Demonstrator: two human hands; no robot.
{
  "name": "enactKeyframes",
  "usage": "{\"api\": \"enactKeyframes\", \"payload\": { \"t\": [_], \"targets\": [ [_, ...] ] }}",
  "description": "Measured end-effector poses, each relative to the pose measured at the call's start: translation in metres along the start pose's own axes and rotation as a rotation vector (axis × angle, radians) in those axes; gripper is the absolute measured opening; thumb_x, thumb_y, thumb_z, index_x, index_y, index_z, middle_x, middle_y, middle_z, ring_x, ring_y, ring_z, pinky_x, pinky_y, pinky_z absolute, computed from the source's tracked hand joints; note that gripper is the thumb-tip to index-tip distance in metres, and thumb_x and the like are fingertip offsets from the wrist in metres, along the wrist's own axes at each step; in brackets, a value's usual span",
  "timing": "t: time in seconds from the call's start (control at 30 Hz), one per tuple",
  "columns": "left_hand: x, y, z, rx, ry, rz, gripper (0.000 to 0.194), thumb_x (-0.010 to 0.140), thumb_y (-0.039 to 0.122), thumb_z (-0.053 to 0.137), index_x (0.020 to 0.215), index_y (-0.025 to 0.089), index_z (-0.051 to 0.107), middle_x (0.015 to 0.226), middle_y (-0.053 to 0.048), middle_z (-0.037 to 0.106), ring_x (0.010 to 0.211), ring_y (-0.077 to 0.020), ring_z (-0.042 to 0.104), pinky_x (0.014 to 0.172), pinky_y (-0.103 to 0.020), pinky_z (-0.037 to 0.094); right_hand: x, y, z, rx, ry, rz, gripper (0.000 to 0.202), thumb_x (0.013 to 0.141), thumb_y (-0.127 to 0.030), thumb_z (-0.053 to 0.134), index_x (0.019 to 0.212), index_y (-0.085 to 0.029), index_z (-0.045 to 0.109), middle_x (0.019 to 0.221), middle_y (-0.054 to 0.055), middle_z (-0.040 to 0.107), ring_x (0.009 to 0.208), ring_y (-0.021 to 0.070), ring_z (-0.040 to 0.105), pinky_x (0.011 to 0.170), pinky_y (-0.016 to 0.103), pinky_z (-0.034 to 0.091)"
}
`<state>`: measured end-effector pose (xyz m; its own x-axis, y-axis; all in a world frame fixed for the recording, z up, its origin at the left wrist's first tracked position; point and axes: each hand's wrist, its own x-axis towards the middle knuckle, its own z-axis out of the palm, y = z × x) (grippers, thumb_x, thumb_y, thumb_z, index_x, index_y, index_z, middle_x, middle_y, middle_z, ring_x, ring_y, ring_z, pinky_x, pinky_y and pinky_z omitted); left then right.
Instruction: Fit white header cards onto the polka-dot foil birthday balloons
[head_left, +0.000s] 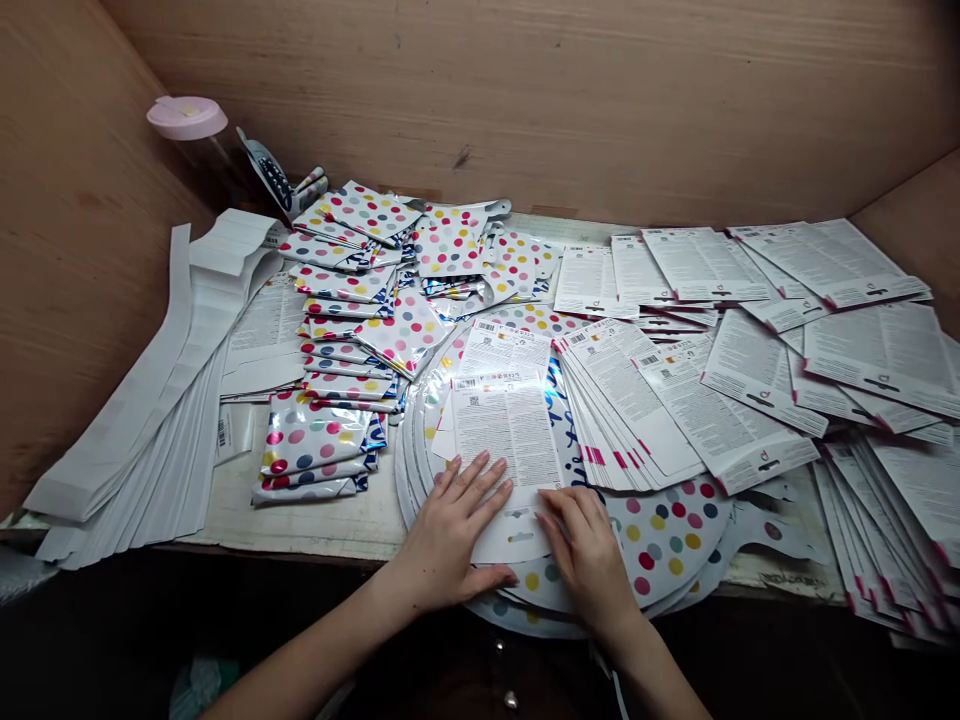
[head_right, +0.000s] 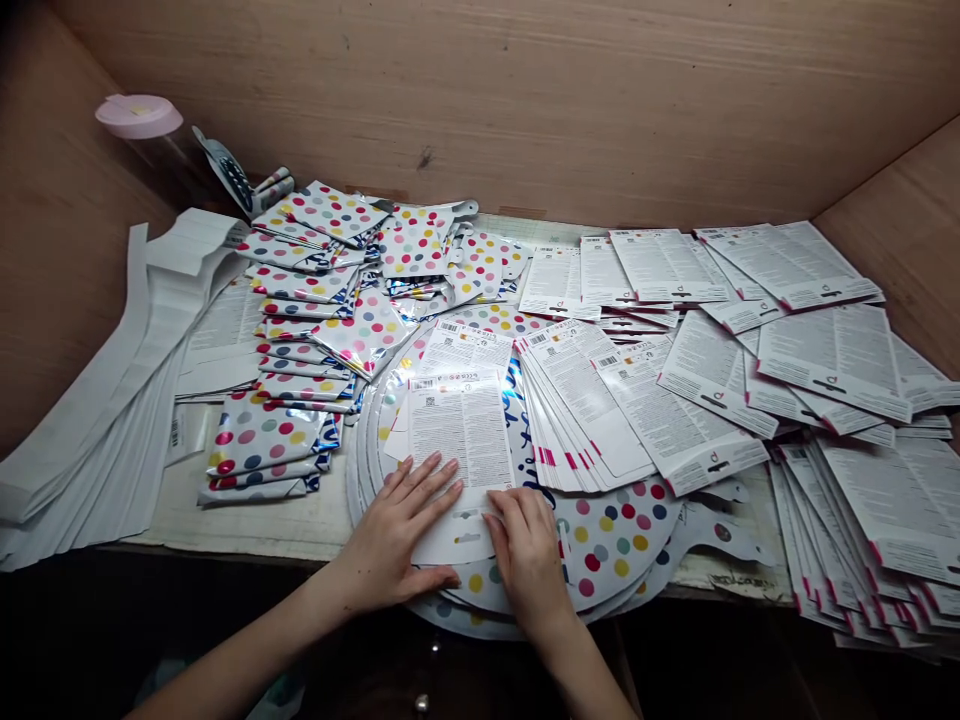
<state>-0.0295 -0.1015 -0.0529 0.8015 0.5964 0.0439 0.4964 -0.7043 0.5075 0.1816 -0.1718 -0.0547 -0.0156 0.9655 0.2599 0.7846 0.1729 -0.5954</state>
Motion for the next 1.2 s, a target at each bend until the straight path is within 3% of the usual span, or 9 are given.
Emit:
{"api": "enactKeyframes", "payload": {
  "t": [0.27,0.53,0.63,0.73,0.87,0.97,1.03,1.13,1.2],
  "targets": [
    [0.001,0.001,0.001,0.015,-0.004,-0.006,0.091,0.079,0.066,0.060,0.151,0.020,0.028,0.158,-0.012,0.028,0.147,-0.0340,0.018,0.117,-0.058,0.015,0.016,0.002,0.008,-0.069,0.024,0.008,0.017,0.097,-0.016,0.044,0.085,-0.019,0.055,0.081,0.005,0.054,0.079,0.0200,0.051,0.072,0.035,0.044],
    [0.000,0.002,-0.001,-0.006,0.001,-0.005,0.090,0.079,0.063,0.063,0.151,0.022,0.028,0.157,-0.014,0.030,0.146,-0.0354,0.020,0.116,-0.060,0.017,0.009,0.001,0.015,-0.184,-0.051,-0.048,0.017,0.097,-0.017,0.042,0.085,-0.018,0.054,0.083,0.005,0.054,0.080,0.0214,0.048,0.074,0.036,0.035],
    [0.001,0.001,-0.001,0.007,0.003,-0.001,0.090,0.079,0.064,0.062,0.151,0.021,0.028,0.157,-0.013,0.029,0.146,-0.0354,0.020,0.116,-0.060,0.017,-0.010,0.000,-0.006,-0.118,-0.185,-0.133,0.020,0.098,-0.015,0.037,0.086,-0.019,0.052,0.085,0.005,0.054,0.082,0.0204,0.051,0.077,0.036,0.037],
    [0.000,-0.002,0.002,0.005,0.058,0.049,0.087,0.080,0.065,0.060,0.149,0.018,0.034,0.153,-0.016,0.036,0.145,-0.0372,0.025,0.116,-0.062,0.019,-0.031,0.010,-0.041,-0.137,-0.344,-0.229,0.021,0.099,-0.022,0.038,0.085,-0.021,0.053,0.085,0.005,0.058,0.079,0.0197,0.054,0.075,0.034,0.042],
    [-0.007,-0.008,0.010,-0.044,0.204,0.216,0.067,0.084,0.051,0.065,0.140,0.017,0.048,0.132,-0.017,0.061,0.135,-0.0384,0.042,0.113,-0.066,0.022,-0.037,0.017,-0.072,-0.238,-0.312,-0.191,0.026,0.096,-0.029,0.050,0.072,-0.021,0.052,0.072,0.002,0.055,0.065,0.0173,0.052,0.059,0.030,0.041],
    [-0.012,-0.009,0.015,-0.136,0.292,0.276,0.053,0.086,0.035,0.067,0.135,0.020,0.054,0.119,-0.015,0.069,0.126,-0.0356,0.054,0.111,-0.064,0.029,-0.020,0.008,-0.060,-0.121,-0.263,-0.185,0.010,0.095,-0.023,0.053,0.095,-0.018,0.061,0.090,0.008,0.059,0.081,0.0198,0.056,0.070,0.033,0.047],
    [-0.013,-0.006,0.016,-0.178,0.361,0.253,0.041,0.088,0.026,0.066,0.128,0.019,0.059,0.109,-0.013,0.072,0.118,-0.0311,0.060,0.108,-0.057,0.039,-0.008,0.000,-0.041,-0.051,-0.220,-0.244,0.019,0.095,-0.020,0.053,0.111,-0.017,0.061,0.099,0.010,0.060,0.090,0.0220,0.056,0.077,0.036,0.048],
    [-0.009,0.002,0.015,-0.109,0.445,0.069,0.015,0.091,0.020,0.059,0.103,0.020,0.069,0.085,-0.006,0.069,0.093,-0.0220,0.065,0.090,-0.040,0.054,0.005,-0.005,-0.015,0.028,-0.135,-0.186,0.016,0.096,-0.017,0.047,0.101,-0.018,0.063,0.090,0.007,0.060,0.086,0.0208,0.054,0.075,0.036,0.047],
    [-0.004,0.009,0.014,-0.028,0.487,-0.105,0.011,0.092,0.020,0.056,0.093,0.018,0.067,0.082,-0.007,0.064,0.085,-0.0220,0.060,0.081,-0.039,0.053,0.008,-0.005,-0.003,0.064,-0.081,-0.028,0.014,0.097,-0.020,0.047,0.088,-0.019,0.059,0.083,0.005,0.056,0.080,0.0196,0.052,0.071,0.035,0.045]
  ]
}}
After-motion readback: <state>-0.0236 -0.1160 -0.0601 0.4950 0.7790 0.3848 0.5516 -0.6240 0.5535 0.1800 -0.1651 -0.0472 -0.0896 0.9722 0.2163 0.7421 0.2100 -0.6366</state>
